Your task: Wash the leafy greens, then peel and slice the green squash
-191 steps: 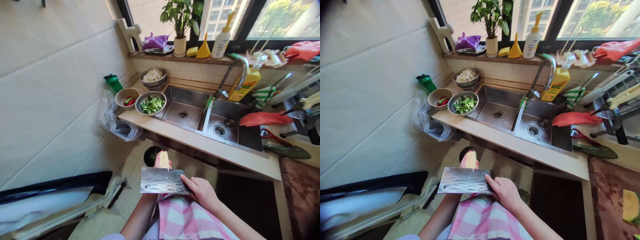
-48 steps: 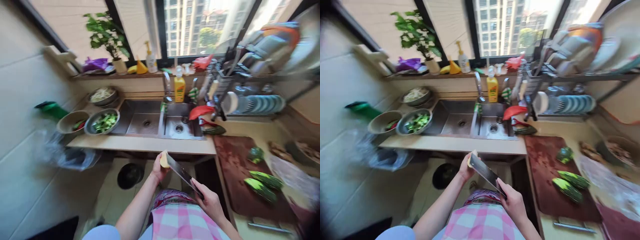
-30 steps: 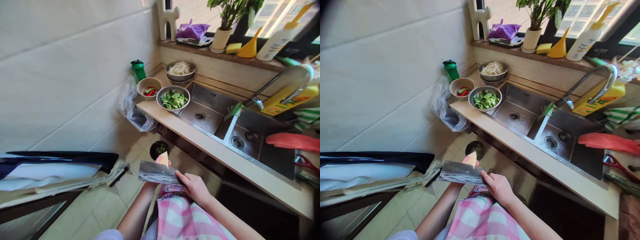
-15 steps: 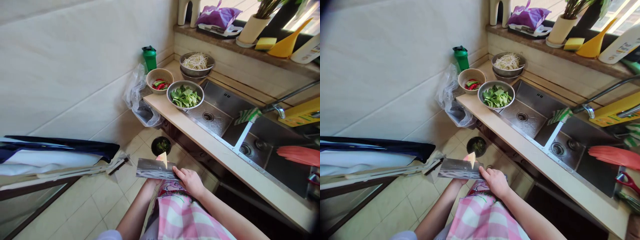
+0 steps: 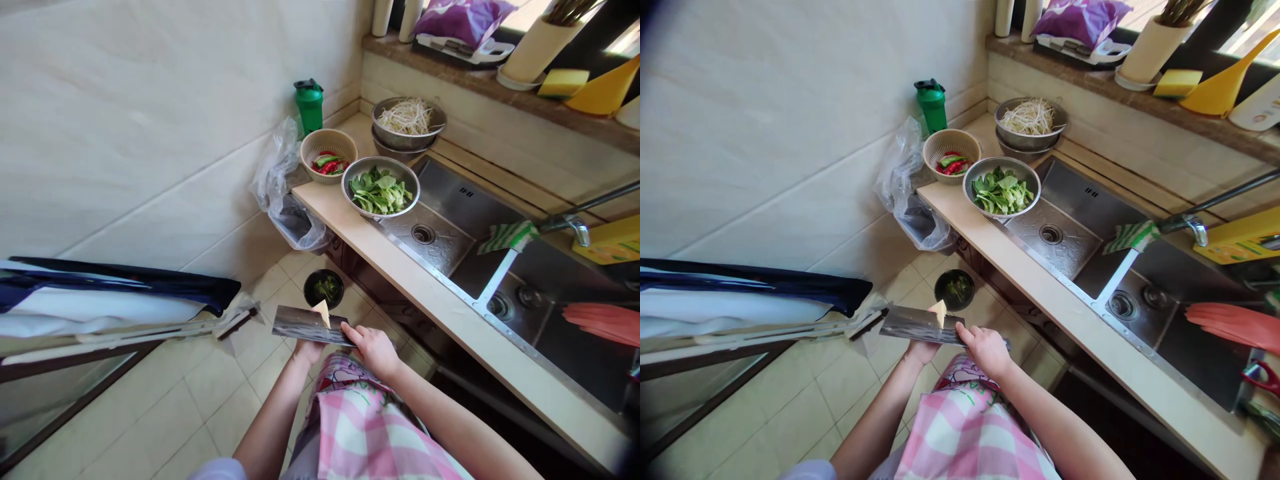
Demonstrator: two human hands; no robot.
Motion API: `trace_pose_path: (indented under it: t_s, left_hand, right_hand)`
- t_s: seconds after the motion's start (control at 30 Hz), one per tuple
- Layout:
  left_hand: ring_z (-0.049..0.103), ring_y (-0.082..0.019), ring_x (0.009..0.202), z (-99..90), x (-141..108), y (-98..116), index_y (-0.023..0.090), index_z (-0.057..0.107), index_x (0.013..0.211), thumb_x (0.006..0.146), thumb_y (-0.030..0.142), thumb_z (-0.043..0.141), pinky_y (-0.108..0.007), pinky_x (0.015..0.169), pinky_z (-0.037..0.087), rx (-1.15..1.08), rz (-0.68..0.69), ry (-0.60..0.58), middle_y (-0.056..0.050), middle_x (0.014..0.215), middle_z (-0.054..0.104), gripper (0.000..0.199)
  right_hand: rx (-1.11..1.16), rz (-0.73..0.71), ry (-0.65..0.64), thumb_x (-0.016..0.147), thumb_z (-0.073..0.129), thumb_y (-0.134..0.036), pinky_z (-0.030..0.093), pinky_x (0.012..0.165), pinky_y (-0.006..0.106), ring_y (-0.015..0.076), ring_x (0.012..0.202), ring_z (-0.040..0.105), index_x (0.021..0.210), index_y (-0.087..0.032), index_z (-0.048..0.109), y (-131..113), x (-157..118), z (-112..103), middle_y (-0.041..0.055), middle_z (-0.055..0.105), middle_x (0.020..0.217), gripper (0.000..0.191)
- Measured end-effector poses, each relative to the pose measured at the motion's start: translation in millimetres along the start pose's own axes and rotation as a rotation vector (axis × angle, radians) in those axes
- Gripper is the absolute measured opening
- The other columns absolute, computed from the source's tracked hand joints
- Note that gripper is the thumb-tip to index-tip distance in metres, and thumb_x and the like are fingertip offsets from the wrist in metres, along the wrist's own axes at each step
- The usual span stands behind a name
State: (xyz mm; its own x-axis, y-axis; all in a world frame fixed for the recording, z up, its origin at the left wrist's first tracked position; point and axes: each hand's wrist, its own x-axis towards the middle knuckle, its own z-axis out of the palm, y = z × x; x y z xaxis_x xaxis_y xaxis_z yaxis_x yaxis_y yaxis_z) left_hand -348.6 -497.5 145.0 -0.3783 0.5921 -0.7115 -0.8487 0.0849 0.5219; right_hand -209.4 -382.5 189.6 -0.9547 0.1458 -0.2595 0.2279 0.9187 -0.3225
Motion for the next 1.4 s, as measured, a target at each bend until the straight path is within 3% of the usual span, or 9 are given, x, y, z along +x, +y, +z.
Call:
trace_pose_path:
  t_s: [0.2,0.37,0.53,0.73,0.83,1.0,1.13,1.27,1.4]
  left_hand:
    - [0.058,-0.018,0.070,-6.9,5,-4,0.020,0.054,0.083,0.078,0.044,0.053,-0.032,0.066,0.050,-0.080,-0.004,0.118,-0.002,0.070,0.059,0.025]
    - [0.061,-0.019,0.074,-10.2,8,-5,0.019,0.055,0.080,0.078,0.043,0.052,-0.032,0.064,0.051,-0.115,-0.045,0.119,-0.004,0.073,0.061,0.025]
    - [0.060,-0.018,0.070,-16.1,11,-3,0.019,0.055,0.080,0.075,0.036,0.056,-0.028,0.056,0.050,-0.150,-0.032,0.204,-0.002,0.069,0.060,0.017]
    - [0.055,-0.014,0.054,-21.0,17,3,0.019,0.053,0.073,0.079,0.029,0.050,-0.026,0.046,0.045,-0.251,-0.044,0.194,-0.001,0.060,0.056,0.012]
    - [0.057,-0.015,0.058,-22.9,21,6,0.018,0.054,0.074,0.080,0.029,0.050,-0.026,0.050,0.048,-0.284,-0.066,0.194,-0.002,0.063,0.059,0.014]
    - [0.056,-0.013,0.052,-29.4,29,7,0.017,0.055,0.075,0.079,0.026,0.052,-0.023,0.043,0.043,-0.356,-0.073,0.207,-0.001,0.059,0.058,0.011]
    - [0.057,-0.015,0.051,-36.2,34,6,0.015,0.056,0.077,0.077,0.019,0.053,-0.024,0.042,0.044,-0.439,-0.090,0.141,-0.002,0.060,0.060,0.005]
    - [0.058,-0.016,0.051,-40.3,38,8,0.014,0.056,0.077,0.077,0.019,0.052,-0.024,0.041,0.043,-0.473,-0.113,0.152,-0.003,0.060,0.061,0.007]
    - [0.057,-0.016,0.048,-41.2,43,9,0.014,0.058,0.087,0.076,0.022,0.051,-0.020,0.034,0.033,-0.435,-0.108,0.074,-0.004,0.060,0.060,0.015]
  right_hand:
    - [-0.013,-0.011,-0.037,0.081,0.051,-0.018,0.039,0.060,0.025,0.0161,0.074,0.060,0.131,-0.019,0.040,5,9,3,0.0055,0.063,0.088,0.052]
    - [0.007,-0.022,-0.057,0.081,0.051,-0.018,0.040,0.062,0.024,0.0159,0.075,0.060,0.131,-0.020,0.039,9,16,9,0.0056,0.064,0.089,0.052]
    - [0.039,0.007,-0.082,0.081,0.050,-0.019,0.040,0.064,0.024,0.0160,0.076,0.061,0.130,-0.020,0.041,9,26,14,0.0055,0.064,0.091,0.050]
    - [0.065,0.011,-0.096,0.081,0.049,-0.019,0.041,0.065,0.024,0.0156,0.078,0.062,0.130,-0.021,0.041,10,34,14,0.0054,0.065,0.091,0.049]
    - [0.075,-0.003,-0.092,0.081,0.050,-0.019,0.041,0.066,0.024,0.0155,0.079,0.062,0.131,-0.022,0.040,11,37,15,0.0052,0.065,0.093,0.050]
    - [0.070,0.037,-0.122,0.081,0.050,-0.020,0.041,0.065,0.024,0.0164,0.080,0.062,0.131,-0.023,0.039,12,43,19,0.0057,0.065,0.095,0.051]
    - [0.077,0.063,-0.163,0.082,0.049,-0.022,0.041,0.067,0.025,0.0170,0.082,0.062,0.131,-0.024,0.038,14,43,22,0.0067,0.065,0.097,0.050]
    - [0.092,0.072,-0.173,0.083,0.047,-0.023,0.042,0.069,0.025,0.0177,0.085,0.062,0.132,-0.025,0.037,18,44,25,0.0070,0.064,0.099,0.050]
    - [0.085,0.110,-0.193,0.083,0.046,-0.023,0.042,0.068,0.025,0.0179,0.084,0.063,0.130,-0.026,0.038,23,50,30,0.0064,0.065,0.098,0.048]
